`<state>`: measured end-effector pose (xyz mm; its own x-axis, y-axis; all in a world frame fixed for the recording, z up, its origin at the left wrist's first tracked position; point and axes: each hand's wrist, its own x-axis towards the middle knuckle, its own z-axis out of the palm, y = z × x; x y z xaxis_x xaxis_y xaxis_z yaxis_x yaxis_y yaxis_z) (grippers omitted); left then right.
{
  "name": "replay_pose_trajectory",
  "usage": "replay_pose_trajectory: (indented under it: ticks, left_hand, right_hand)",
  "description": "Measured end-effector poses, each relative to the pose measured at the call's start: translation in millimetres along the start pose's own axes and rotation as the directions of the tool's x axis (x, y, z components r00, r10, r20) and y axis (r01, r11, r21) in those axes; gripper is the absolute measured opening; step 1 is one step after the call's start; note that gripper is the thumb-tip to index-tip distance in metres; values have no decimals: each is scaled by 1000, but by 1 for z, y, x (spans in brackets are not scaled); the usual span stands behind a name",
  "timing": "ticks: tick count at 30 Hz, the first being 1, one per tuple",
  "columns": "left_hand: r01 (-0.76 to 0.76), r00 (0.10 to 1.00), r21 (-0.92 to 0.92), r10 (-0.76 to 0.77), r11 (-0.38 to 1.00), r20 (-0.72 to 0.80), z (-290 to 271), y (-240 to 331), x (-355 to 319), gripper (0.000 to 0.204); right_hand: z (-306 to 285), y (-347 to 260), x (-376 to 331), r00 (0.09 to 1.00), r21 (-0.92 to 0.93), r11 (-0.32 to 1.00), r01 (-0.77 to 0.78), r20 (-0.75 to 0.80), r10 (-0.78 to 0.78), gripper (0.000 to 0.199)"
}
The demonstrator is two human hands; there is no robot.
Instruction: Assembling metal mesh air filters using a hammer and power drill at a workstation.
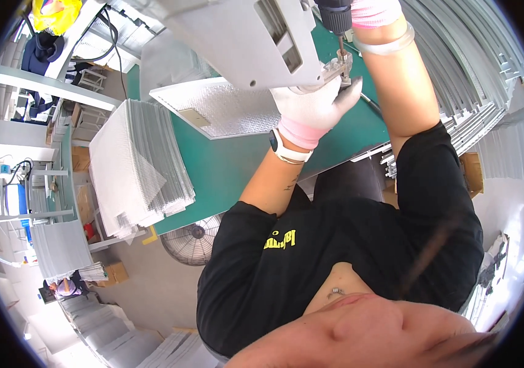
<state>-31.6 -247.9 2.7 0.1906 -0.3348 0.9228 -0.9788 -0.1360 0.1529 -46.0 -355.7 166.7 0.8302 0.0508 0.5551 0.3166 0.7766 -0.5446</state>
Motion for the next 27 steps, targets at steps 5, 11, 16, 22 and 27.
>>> replay_pose_trajectory:
  ticks: [5,11,16,22,27]
  left_hand:
    - [-36,999,-2,36,999,-21,-2,2,-2,18]
    - [-59,998,-44,60,997,22,-7,1,-1,16]
    - [-10,1000,-69,9,998,-15,-5,5,-2,16]
    - [-19,997,136,9,991,70,-10,7,0,25]
    - [-64,998,216,61,974,22,-10,4,4,30]
  right_hand:
    - [0,8,-1,985,-51,998,37,173,-28,58]
    - [4,10,0,989,-238,967,86,134,-55,60]
    - [8,-1,-4,998,114,994,-3,-61,10,57]
    - [3,-13,5,983,99,995,32,178,-49,46]
    - [0,-16,7,987,-10,998,67,149,-65,39]
